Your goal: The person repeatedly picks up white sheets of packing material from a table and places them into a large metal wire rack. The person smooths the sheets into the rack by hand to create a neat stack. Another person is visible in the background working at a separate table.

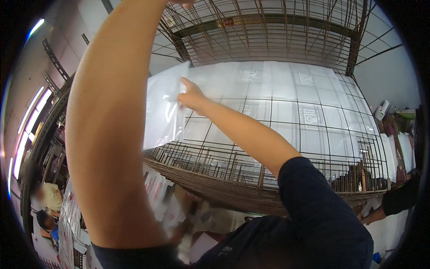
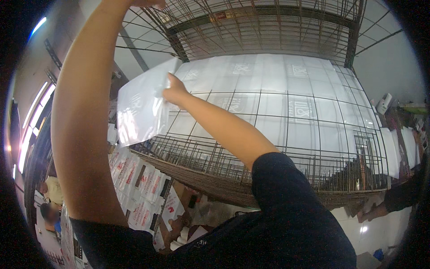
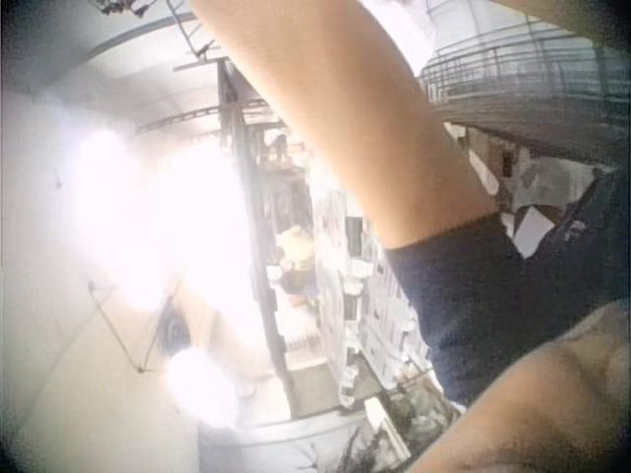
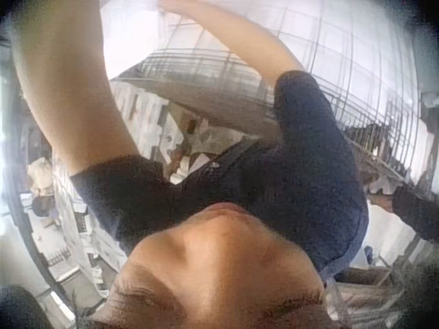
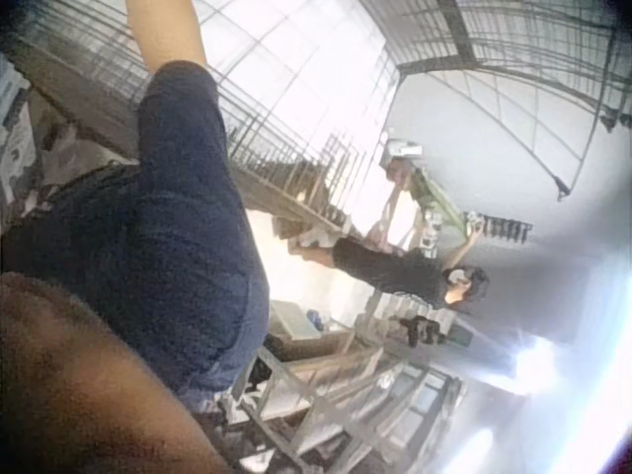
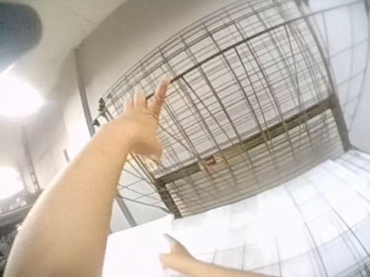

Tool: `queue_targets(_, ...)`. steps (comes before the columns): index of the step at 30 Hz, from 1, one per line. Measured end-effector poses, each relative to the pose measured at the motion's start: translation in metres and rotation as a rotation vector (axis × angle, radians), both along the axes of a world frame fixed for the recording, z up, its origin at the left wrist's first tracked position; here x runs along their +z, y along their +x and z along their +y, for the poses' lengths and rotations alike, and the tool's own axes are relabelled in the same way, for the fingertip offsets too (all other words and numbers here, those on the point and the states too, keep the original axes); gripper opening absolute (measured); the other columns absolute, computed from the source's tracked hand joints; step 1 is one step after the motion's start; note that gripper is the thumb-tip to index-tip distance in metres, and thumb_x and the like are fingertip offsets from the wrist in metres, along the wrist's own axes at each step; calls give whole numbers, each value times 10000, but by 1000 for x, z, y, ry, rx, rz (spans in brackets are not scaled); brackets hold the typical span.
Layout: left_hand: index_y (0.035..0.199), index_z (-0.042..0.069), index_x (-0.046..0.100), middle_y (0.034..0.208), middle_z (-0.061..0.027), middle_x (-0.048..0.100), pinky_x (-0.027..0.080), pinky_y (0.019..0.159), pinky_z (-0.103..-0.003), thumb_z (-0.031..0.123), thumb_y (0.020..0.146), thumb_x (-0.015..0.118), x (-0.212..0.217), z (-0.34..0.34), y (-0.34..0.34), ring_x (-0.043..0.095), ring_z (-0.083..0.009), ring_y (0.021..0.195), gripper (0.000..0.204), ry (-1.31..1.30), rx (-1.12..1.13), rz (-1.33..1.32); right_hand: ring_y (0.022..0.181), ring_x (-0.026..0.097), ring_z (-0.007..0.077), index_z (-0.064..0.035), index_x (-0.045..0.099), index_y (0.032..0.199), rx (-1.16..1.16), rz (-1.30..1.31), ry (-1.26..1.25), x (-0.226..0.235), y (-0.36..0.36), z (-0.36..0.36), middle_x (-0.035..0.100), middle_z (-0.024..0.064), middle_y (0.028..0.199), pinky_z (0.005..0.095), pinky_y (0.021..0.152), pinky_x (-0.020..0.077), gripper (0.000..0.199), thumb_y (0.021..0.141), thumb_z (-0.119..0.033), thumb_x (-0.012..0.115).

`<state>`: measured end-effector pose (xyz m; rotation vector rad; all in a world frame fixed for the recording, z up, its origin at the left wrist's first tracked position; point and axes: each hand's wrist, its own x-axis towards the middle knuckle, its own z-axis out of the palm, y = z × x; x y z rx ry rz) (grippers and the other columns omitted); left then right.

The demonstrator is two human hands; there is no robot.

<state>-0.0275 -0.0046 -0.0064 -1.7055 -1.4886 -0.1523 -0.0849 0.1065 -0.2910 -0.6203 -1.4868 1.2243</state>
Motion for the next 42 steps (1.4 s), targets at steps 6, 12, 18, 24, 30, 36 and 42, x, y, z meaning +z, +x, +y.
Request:
queue_targets(6, 1383, 186, -305, 1477, -307, 26, 209, 1118, -448, 238, 634, 789, 5, 1, 13, 90, -419, 1381, 1327, 15, 9, 3, 833, 613, 219, 18, 267, 1405, -206, -122, -251, -83, 37, 26, 492, 212, 1240, 318, 706, 508, 731, 741, -13, 573)
queue_targets(12, 1369, 212, -331, 1474, -297, 66, 209, 1112, -478, 267, 631, 803, 5, 7, 9, 118, -416, 1372, 1354, 36, 7, 4, 1262, 405, 316, 28, 349, 1362, -397, -322, -241, -96, 56, 15, 383, 229, 1374, 352, 1004, 391, 683, 716, -39, 561)
queue_targets(18, 1367, 253, -332, 1473, -268, 99, 214, 1108, -497, 284, 649, 794, 3, -1, 6, 138, -404, 1366, 1335, 11, -56, -25, 1210, 435, 335, 43, 449, 1278, -513, -372, -125, -90, 62, 20, 456, 226, 1278, 371, 1014, 372, 613, 688, -45, 588)
queue_targets(24, 1377, 254, -314, 1478, -250, 96, 223, 1105, -503, 274, 651, 789, 0, -3, 4, 143, -380, 1369, 1321, 34, -83, -33, 1189, 449, 339, 59, 519, 1194, -622, -462, -15, -90, 57, 32, 501, 224, 1217, 377, 993, 386, 522, 693, -68, 591)
queue_targets(30, 1384, 281, -298, 1482, -233, 94, 222, 1101, -529, 261, 651, 783, -4, -10, 4, 142, -357, 1375, 1306, 27, -61, -66, 1164, 476, 346, 38, 536, 1175, -637, -502, -30, -90, 54, 42, 513, 227, 1209, 380, 972, 407, 488, 704, -74, 593)
queue_targets(36, 1386, 304, -287, 1499, -221, 41, 228, 1077, -581, 257, 648, 783, -7, -15, 3, 110, -341, 1390, 1301, 21, -72, -82, 1139, 498, 349, 18, 573, 1119, -675, -513, -13, -86, 57, 35, 545, 218, 1174, 384, 958, 418, 425, 707, -86, 597)
queue_targets(42, 1378, 273, -309, 1490, -235, 68, 225, 1093, -546, 285, 633, 801, -7, -7, 2, 122, -360, 1382, 1337, 44, -72, -72, 1075, 522, 363, -9, 621, 984, -604, -762, -50, -88, 65, 47, 564, 182, 1121, 406, 908, 443, 301, 720, -148, 587)
